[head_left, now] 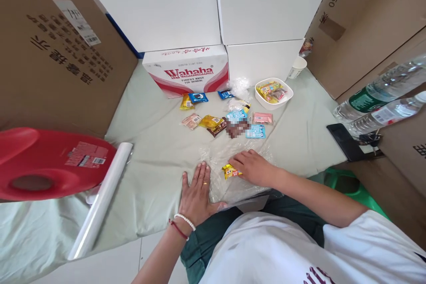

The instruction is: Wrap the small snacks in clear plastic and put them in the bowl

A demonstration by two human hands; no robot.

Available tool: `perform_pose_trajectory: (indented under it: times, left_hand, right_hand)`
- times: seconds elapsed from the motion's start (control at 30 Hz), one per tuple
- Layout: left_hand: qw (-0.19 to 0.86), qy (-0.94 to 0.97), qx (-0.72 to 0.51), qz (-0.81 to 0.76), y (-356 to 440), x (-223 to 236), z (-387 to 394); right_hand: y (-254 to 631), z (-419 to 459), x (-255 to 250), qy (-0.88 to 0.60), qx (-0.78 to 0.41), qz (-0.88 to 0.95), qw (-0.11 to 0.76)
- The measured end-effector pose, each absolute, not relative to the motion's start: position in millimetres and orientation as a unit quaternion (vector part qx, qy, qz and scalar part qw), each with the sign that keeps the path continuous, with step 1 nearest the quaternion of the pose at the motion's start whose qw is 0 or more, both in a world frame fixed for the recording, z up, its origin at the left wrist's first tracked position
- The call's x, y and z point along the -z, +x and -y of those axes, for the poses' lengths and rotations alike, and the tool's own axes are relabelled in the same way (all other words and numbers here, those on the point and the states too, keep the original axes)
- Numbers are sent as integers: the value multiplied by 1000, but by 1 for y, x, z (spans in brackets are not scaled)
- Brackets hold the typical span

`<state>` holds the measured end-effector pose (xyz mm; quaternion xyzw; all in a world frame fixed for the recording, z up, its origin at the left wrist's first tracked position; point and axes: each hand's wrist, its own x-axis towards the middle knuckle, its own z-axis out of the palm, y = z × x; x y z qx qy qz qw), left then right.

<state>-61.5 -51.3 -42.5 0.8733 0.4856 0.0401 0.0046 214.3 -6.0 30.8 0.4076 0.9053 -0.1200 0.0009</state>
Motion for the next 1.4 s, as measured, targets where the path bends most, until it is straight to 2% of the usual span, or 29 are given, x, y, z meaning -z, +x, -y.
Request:
perform_pose_trajectory:
  times: [0.17,0.33,0.47,0.57,0.67,0.77,0.97,1.17,1.3,1.4]
  left_hand:
    - [9,873,-44,-485,-60,40,52]
    - [17,871,-55,-488,-60,39,53]
    - [28,867,-60,-493,-59,40,54]
    - [41,861,-62,-503,-59,38,54]
    - [57,859,-67,-505,-59,36,54]
    - [69,855,-72,-510,-59,34,54]
    - [83,852,-92,-509,-59,33,55]
    - [98,851,-99,-507,-59,31,54]
    - [94,848,-95,-512,-59,32,54]
    - [92,851,-89,-509,-59,32,54]
  right_hand:
    - [211,15,-8,387,121,-914,-19]
    - [224,-3,-23,380,175,-904,-86]
    - [239,-63,-47,515,116,-837,-146]
    - [255,-127,-57,660,59,-733,-155]
    - [269,-192,-57,736,21,-657,-158]
    - [274,-248,-51,734,3,-668,-123]
    - [274,-315,-35,679,35,-727,98]
    - [294,-309,-31,747,-50,-662,42]
    - [297,-298,-37,712,-20,-694,102]
    - [285,-292,-52,726,-22,-680,100]
